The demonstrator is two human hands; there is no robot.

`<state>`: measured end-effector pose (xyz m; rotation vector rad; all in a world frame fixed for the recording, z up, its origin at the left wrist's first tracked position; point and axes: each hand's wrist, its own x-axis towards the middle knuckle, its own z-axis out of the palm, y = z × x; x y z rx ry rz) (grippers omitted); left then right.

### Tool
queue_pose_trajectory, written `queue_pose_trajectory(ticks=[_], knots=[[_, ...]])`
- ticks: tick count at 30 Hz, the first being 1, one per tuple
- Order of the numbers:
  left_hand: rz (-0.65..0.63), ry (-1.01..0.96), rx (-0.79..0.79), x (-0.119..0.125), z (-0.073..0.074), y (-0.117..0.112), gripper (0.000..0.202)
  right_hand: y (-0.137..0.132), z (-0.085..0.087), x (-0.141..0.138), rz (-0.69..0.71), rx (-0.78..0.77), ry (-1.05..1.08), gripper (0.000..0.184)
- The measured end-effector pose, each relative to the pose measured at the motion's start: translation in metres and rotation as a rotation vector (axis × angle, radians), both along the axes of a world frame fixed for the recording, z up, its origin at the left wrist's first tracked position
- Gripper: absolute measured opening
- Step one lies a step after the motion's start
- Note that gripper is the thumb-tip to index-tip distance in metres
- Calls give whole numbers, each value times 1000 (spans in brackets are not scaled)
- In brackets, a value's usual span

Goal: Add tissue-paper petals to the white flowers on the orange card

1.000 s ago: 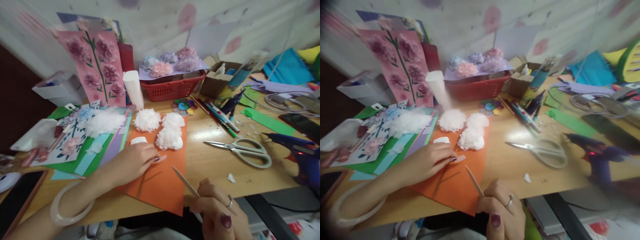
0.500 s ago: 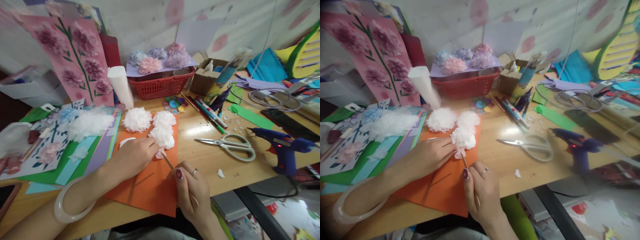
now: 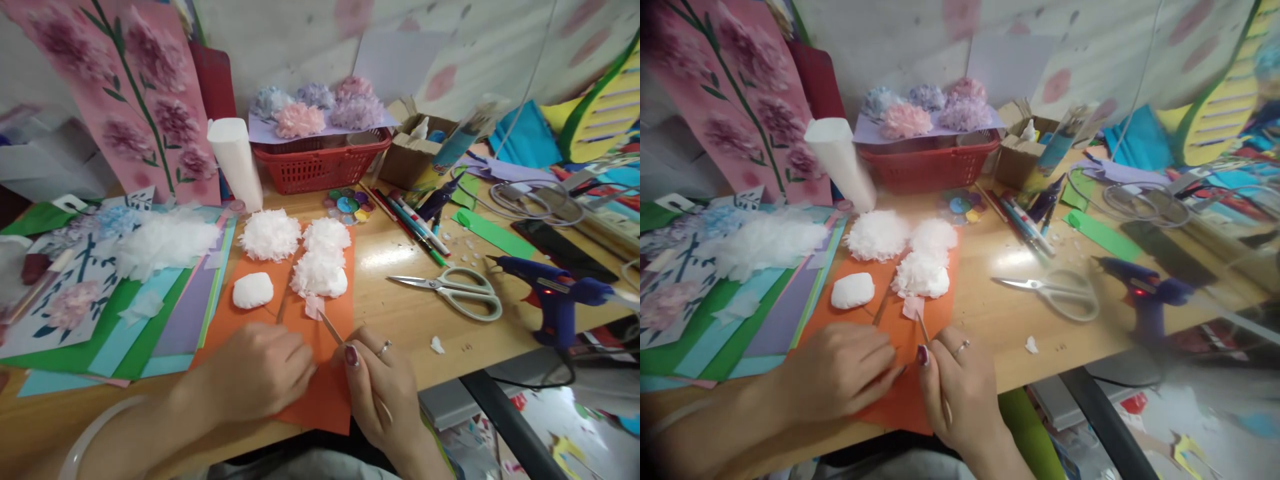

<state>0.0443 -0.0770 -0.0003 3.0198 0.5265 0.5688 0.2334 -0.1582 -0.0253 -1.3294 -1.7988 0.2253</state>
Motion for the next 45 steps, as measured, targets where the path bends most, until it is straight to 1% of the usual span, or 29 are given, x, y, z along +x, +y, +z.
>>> queue_pose_trajectory(ticks=[3,5,11,17,19,22,26,29,32,34,36,38,41,42,43,45], knots=[[-1,110,-127,-1,-9,-9,30,5,0,-1,-30,-20,-48,36],[-10,137,-159,-1,-14,-10,22,8,1,-2,-35,-32,-68,36],[-84,139,-59,-4,-28,-11,9,13,2,-7,-38,-72,-168,36],[-100,160,15,-5,-35,-13,12,16,-3,-11,-16,-103,-267,38],[-91,149,22,-4,-35,-13,12,14,-4,-10,-2,-126,-287,37],[-65,135,38,-4,-31,-14,12,9,-3,-6,16,-129,-257,34],[-74,156,7,-4,-27,-14,13,-4,0,0,50,-96,-158,27],[-84,179,18,-3,-27,-14,16,-13,0,3,45,-58,-59,27],[-86,201,37,-4,-26,-15,26,-15,-3,4,7,-46,38,30],[-85,207,25,-7,-20,-15,32,-13,-5,4,-9,-29,94,31],[-75,170,3,-12,-9,-16,30,-10,-8,6,-25,-2,142,33],[-42,105,-24,-19,5,-16,30,-10,-11,9,-43,-5,187,35],[71,-7,-45,-37,22,-15,39,-11,-13,12,-74,-45,241,38],[133,-46,-47,-46,26,-13,39,-11,-13,13,-82,-49,255,39],[221,-86,-44,-56,29,-11,38,-10,-12,13,-87,-42,272,39],[470,-141,-40,-80,32,-7,39,-6,-7,12,-82,-13,370,39]])
